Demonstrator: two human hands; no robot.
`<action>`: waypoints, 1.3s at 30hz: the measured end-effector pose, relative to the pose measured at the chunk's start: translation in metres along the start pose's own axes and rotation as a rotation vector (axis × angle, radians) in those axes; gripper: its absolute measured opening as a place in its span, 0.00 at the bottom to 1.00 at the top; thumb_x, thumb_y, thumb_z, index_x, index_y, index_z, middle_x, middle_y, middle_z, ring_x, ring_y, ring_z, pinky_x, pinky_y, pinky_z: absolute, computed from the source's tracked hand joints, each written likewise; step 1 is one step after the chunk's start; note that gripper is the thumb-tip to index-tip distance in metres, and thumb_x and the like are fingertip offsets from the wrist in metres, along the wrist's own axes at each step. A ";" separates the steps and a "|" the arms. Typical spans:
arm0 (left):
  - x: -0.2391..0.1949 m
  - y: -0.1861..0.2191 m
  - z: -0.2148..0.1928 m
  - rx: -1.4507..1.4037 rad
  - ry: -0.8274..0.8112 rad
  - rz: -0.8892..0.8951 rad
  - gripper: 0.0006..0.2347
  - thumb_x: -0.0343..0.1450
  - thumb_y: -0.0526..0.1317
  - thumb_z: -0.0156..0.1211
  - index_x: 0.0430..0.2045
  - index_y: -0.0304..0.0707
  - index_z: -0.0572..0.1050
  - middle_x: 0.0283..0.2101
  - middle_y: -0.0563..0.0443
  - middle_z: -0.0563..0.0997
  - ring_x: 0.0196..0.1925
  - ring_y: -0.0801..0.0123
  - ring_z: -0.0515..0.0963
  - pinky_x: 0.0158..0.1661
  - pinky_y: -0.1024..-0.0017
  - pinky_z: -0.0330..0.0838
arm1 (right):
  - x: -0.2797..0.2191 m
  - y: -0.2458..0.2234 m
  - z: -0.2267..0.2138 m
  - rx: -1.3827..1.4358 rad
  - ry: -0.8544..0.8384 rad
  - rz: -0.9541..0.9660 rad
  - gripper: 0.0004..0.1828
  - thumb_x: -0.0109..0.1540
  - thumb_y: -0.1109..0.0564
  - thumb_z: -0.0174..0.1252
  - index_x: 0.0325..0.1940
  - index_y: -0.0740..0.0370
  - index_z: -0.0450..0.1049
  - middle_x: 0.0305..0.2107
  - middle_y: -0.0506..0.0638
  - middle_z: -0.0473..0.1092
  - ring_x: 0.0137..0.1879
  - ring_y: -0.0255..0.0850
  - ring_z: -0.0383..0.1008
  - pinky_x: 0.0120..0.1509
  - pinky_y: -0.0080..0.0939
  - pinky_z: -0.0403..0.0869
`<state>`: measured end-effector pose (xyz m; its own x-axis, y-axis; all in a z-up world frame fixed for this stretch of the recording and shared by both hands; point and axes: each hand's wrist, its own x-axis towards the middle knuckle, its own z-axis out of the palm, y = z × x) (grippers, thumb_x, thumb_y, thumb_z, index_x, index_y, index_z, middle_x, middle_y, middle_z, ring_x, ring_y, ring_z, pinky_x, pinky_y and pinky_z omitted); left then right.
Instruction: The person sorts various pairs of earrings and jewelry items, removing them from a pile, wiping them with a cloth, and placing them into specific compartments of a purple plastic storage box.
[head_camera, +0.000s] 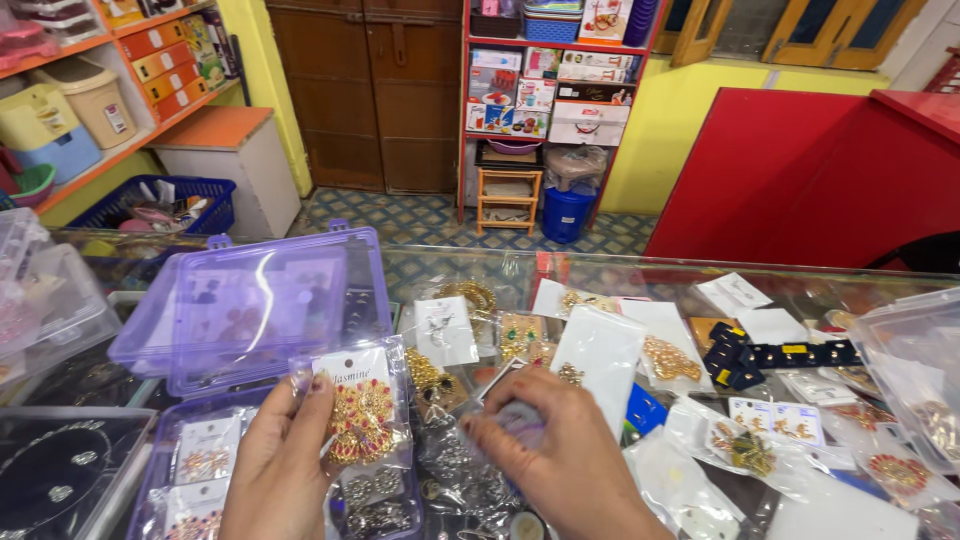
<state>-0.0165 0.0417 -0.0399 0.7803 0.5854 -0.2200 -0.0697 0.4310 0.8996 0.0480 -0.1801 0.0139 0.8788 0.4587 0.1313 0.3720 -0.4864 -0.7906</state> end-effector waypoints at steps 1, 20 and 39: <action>0.002 -0.002 -0.006 0.031 0.038 -0.046 0.13 0.77 0.39 0.47 0.53 0.33 0.73 0.42 0.45 0.80 0.42 0.65 0.80 0.40 0.60 0.77 | 0.000 -0.003 0.004 -0.015 -0.059 0.018 0.14 0.55 0.48 0.67 0.38 0.60 0.83 0.35 0.51 0.80 0.46 0.42 0.81 0.55 0.41 0.76; 0.026 -0.016 -0.043 0.184 -0.020 -0.094 0.17 0.74 0.36 0.54 0.58 0.45 0.66 0.45 0.48 0.77 0.42 0.69 0.79 0.39 0.66 0.79 | -0.003 -0.026 0.071 0.073 -0.076 0.063 0.50 0.48 0.53 0.71 0.74 0.45 0.63 0.42 0.50 0.81 0.51 0.46 0.84 0.58 0.44 0.75; 0.056 -0.030 -0.069 0.290 -0.284 0.044 0.34 0.65 0.23 0.59 0.70 0.40 0.60 0.64 0.34 0.74 0.62 0.57 0.77 0.53 0.63 0.79 | 0.010 -0.015 0.084 -0.137 -0.026 -0.020 0.34 0.50 0.52 0.72 0.62 0.54 0.77 0.53 0.57 0.77 0.60 0.49 0.77 0.64 0.47 0.71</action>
<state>-0.0141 0.1092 -0.1050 0.9239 0.3685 -0.1029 0.0400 0.1743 0.9839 0.0263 -0.1057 -0.0237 0.8633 0.4878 0.1294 0.4285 -0.5733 -0.6983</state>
